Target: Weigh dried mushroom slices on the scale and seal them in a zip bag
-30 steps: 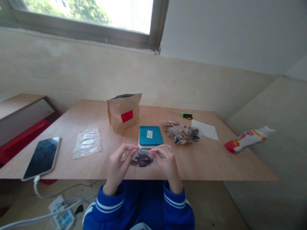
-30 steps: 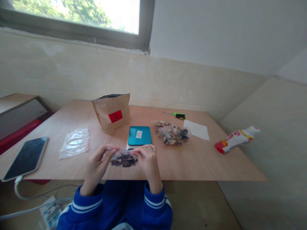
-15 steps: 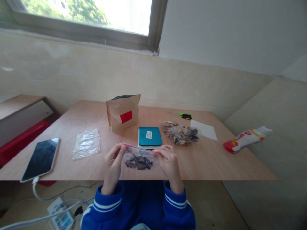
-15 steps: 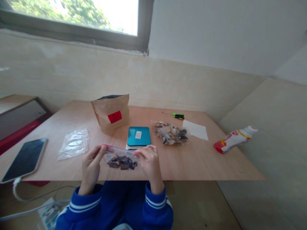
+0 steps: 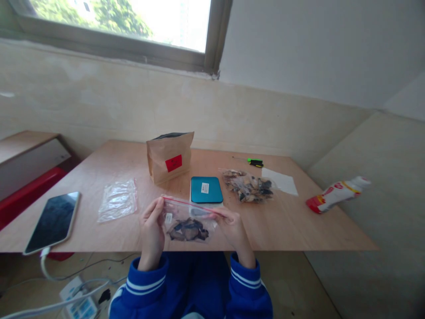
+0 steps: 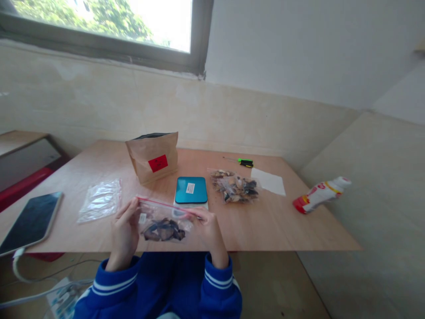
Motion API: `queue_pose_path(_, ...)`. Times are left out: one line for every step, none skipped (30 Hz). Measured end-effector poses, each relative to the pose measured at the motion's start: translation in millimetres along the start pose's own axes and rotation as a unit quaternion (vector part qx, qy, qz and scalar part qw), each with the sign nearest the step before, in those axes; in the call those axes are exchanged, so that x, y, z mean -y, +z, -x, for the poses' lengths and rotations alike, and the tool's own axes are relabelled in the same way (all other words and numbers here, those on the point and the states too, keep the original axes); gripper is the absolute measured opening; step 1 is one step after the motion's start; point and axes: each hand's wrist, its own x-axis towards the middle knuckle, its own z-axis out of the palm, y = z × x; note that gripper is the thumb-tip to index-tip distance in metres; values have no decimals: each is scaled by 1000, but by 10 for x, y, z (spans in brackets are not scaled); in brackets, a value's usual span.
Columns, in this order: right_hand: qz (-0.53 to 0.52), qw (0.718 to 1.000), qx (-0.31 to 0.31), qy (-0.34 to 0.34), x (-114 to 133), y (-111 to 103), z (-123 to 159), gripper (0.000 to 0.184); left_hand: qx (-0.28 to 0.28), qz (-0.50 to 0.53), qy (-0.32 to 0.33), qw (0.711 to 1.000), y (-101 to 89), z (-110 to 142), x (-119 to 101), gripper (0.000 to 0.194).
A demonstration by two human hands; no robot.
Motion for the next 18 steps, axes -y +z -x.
queue_pose_path(-43, 999, 20, 17, -4, 29, 3, 40, -11, 29, -9, 999, 25, -3, 10, 12)
queue_pose_path(-79, 996, 33, 29, -13, 64, 7, 47, -10, 51, -24, 998, 50, -5, 19, 12)
queue_pose_path(-105, 993, 34, 36, -25, 100, 10, 52, 2, 63, -47, 997, 71, -7, 26, 14)
queue_pose_path(-118, 992, 22, 39, -40, 129, 7, 52, 23, 65, -77, 995, 85, -10, 30, 18)
queue_pose_path(-121, 992, 2, 43, -53, 142, -9, 50, 49, 60, -109, 991, 91, -14, 31, 24)
queue_pose_path(-118, 991, -18, 52, -62, 127, -43, 45, 73, 50, -136, 987, 86, -22, 30, 31)
queue_pose_path(-117, 990, -36, 67, -65, 77, -103, 41, 87, 37, -153, 984, 69, -33, 26, 37)
queue_pose_path(-118, 988, -51, 82, -62, -13, -193, 39, 96, 21, -158, 983, 41, -48, 19, 43)
queue_pose_path(-118, 987, -60, 96, -57, -144, -316, 39, 100, 3, -152, 983, 4, -68, 10, 47)
queue_pose_path(-114, 985, -84, 102, -53, -309, -470, 41, 101, -19, -139, 985, -39, -92, -2, 51)
queue_pose_path(-100, 983, -119, 97, -55, -499, -648, 43, 101, -42, -122, 986, -84, -119, -15, 54)
queue_pose_path(-73, 982, -147, 90, -67, -700, -841, 46, 101, -63, -107, 987, -129, -147, -31, 56)
queue_pose_path(-21, 981, -167, 92, -91, -896, -1039, 48, 105, -81, -96, 986, -171, -175, -48, 57)
queue_pose_path(62, 978, -169, 109, -130, -1074, -1228, 47, 110, -97, -89, 985, -206, -200, -65, 57)
queue_pose_path(161, 965, -158, 135, -182, -1223, -1397, 45, 114, -110, -83, 984, -235, -220, -82, 57)
queue_pose_path(196, 957, -149, 153, -244, -1337, -1539, 43, 116, -121, -77, 983, -257, -235, -97, 56)
queue_pose_path(220, 952, -135, 166, -312, -1414, -1650, 40, 117, -131, -71, 982, -273, -244, -111, 55)
queue_pose_path(247, 946, -116, 177, -383, -1457, -1729, 34, 118, -142, -63, 981, -285, -247, -124, 54)
